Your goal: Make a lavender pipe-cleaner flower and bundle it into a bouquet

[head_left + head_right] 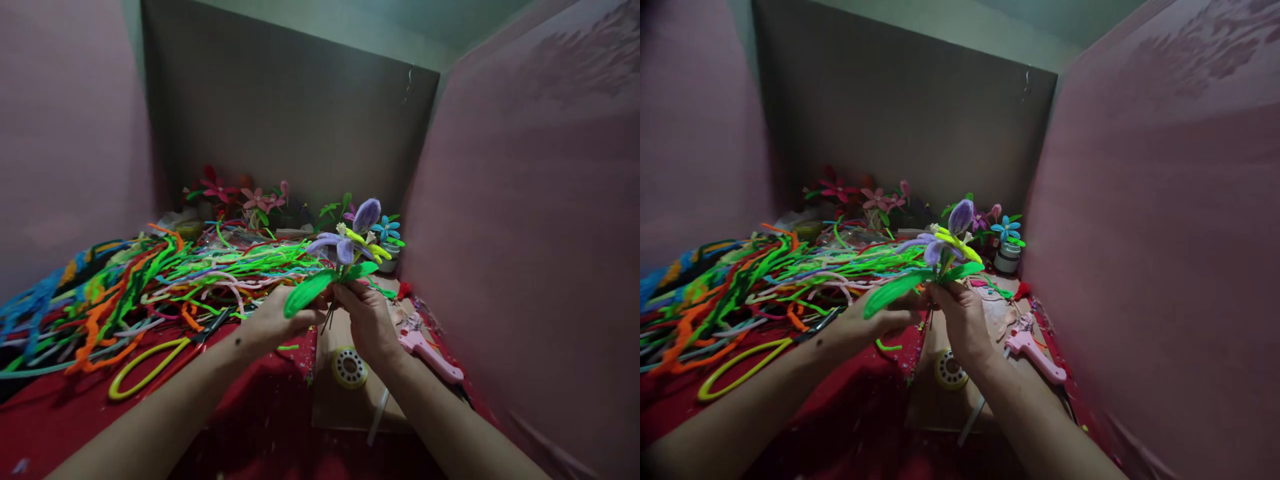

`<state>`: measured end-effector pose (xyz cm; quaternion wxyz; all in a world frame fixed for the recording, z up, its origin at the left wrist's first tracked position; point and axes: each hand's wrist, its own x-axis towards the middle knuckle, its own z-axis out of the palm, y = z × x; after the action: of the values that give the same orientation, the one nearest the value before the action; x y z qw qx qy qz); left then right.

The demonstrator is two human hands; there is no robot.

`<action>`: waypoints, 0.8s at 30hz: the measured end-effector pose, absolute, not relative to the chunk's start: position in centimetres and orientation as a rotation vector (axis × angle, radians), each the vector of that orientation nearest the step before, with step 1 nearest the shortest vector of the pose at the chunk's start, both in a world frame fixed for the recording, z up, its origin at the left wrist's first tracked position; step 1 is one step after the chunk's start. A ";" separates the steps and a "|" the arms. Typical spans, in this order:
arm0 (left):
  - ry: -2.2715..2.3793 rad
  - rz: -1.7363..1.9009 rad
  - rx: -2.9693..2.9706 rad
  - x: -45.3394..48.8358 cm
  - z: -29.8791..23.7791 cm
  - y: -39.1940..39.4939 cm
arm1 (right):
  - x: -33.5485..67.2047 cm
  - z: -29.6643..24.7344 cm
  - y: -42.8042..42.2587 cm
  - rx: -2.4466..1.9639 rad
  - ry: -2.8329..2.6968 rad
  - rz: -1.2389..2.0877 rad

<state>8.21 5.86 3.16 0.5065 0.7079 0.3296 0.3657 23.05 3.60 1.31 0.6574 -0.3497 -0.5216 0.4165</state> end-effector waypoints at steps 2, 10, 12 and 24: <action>0.793 0.883 1.602 7.3 3.1 6.9 | 23.0 1.0 3.7 -0.822 -1.180 0.942; 0.595 1.133 1.258 8.0 3.3 6.8 | 22.2 -0.5 2.7 -0.845 -1.176 1.194; 0.557 1.121 1.265 8.3 3.4 6.3 | 21.9 -0.6 2.5 -0.835 -1.150 1.234; 0.664 1.320 1.573 8.8 3.9 4.7 | 21.5 -2.2 2.3 -0.821 -1.088 1.157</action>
<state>8.78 4.71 3.91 0.4721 0.6426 0.2713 0.5391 21.48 2.30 -2.23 0.6263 -0.3579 -0.4745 0.5044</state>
